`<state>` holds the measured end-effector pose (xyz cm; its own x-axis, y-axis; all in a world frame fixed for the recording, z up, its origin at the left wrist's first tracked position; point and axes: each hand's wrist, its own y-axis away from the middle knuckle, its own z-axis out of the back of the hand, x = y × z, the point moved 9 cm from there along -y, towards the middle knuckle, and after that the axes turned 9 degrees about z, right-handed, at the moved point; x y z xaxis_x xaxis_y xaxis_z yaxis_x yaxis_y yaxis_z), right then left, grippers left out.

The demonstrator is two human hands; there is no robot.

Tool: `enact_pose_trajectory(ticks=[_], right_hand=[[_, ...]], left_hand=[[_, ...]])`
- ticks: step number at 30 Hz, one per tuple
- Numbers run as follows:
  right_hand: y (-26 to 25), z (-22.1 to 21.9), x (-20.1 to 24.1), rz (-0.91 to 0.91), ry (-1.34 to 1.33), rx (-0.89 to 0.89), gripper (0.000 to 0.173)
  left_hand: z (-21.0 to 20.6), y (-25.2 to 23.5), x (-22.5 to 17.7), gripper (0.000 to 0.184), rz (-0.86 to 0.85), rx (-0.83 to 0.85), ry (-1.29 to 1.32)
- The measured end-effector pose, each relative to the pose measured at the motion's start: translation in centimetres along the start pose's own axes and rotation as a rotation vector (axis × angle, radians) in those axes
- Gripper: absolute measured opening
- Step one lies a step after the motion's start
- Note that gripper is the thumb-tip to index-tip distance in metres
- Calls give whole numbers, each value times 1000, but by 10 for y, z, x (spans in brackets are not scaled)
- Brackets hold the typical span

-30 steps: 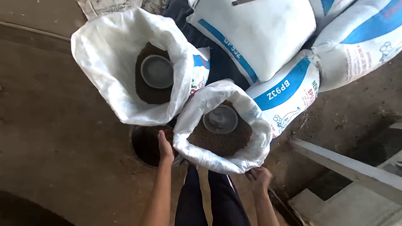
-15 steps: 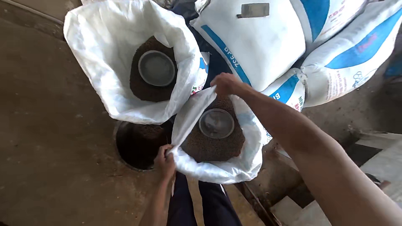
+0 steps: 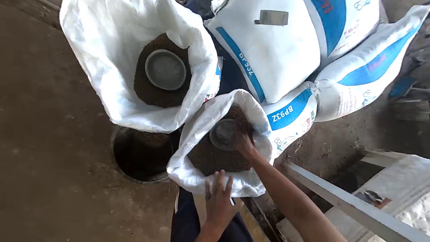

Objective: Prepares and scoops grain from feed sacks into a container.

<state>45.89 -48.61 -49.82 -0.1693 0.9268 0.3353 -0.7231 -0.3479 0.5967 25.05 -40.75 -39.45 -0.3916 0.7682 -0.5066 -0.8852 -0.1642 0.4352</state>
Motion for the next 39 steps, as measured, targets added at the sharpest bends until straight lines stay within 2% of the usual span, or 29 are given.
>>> enact_pose_trajectory(ticks=[1,3,4,5,6,7,8,9,11,12,13,14,15,16,17,19,21,23,27,31,37,39], right_hand=[[-10,-6,-5,-26,-2,-5,65],[-21,-10,-9,-53,32,-13,59],[-25,-5,-9,-51,53,-29,51],[-30,1,-7,-27,45,-27,43],[-30,4,-4,6,13,18,38],[-23,7,0,27,-41,82,37],[-12,15,6,42,-79,107,37],[0,32,13,74,-77,51,36],[24,74,26,207,-19,-229,31],[34,91,32,308,34,-400,29],[40,99,38,408,100,-548,30],[40,101,42,473,160,-642,31],[34,98,45,494,207,-676,32],[25,89,46,480,240,-668,33],[14,78,46,449,257,-633,35],[-7,52,46,380,223,-489,37],[-21,21,45,362,145,-310,39],[-38,-13,38,307,85,-89,41],[-58,-53,12,130,-18,245,54],[-48,-109,-10,98,-141,437,59],[-34,-108,-21,-57,-258,571,70],[-33,-96,-18,-61,-298,533,74]], left_hand=[[-23,-4,-5,80,-12,194,-74],[-52,3,-8,35,-64,415,-131],[-61,12,-10,27,-85,583,-125],[-66,21,-15,27,-133,691,-98],[-67,34,-18,26,-191,711,-61],[-62,46,-16,25,-231,648,-13],[-48,52,-10,23,-250,478,48],[-25,55,1,23,-244,234,108],[23,59,39,37,-55,-207,271],[39,62,62,51,124,-318,340],[48,62,83,69,324,-371,446],[44,59,101,88,562,-340,587],[29,54,116,102,802,-259,746],[10,51,121,107,1008,-157,914],[-6,46,119,103,1135,-76,1060],[-25,36,109,70,1189,5,1180],[-30,32,104,39,1174,-51,1194],[-32,34,107,26,1180,-115,1241],[-35,34,108,19,1164,-146,1367],[-40,31,102,19,1124,-112,1424],[-25,28,109,17,1022,-35,1342],[-20,27,110,23,983,-13,1319]])
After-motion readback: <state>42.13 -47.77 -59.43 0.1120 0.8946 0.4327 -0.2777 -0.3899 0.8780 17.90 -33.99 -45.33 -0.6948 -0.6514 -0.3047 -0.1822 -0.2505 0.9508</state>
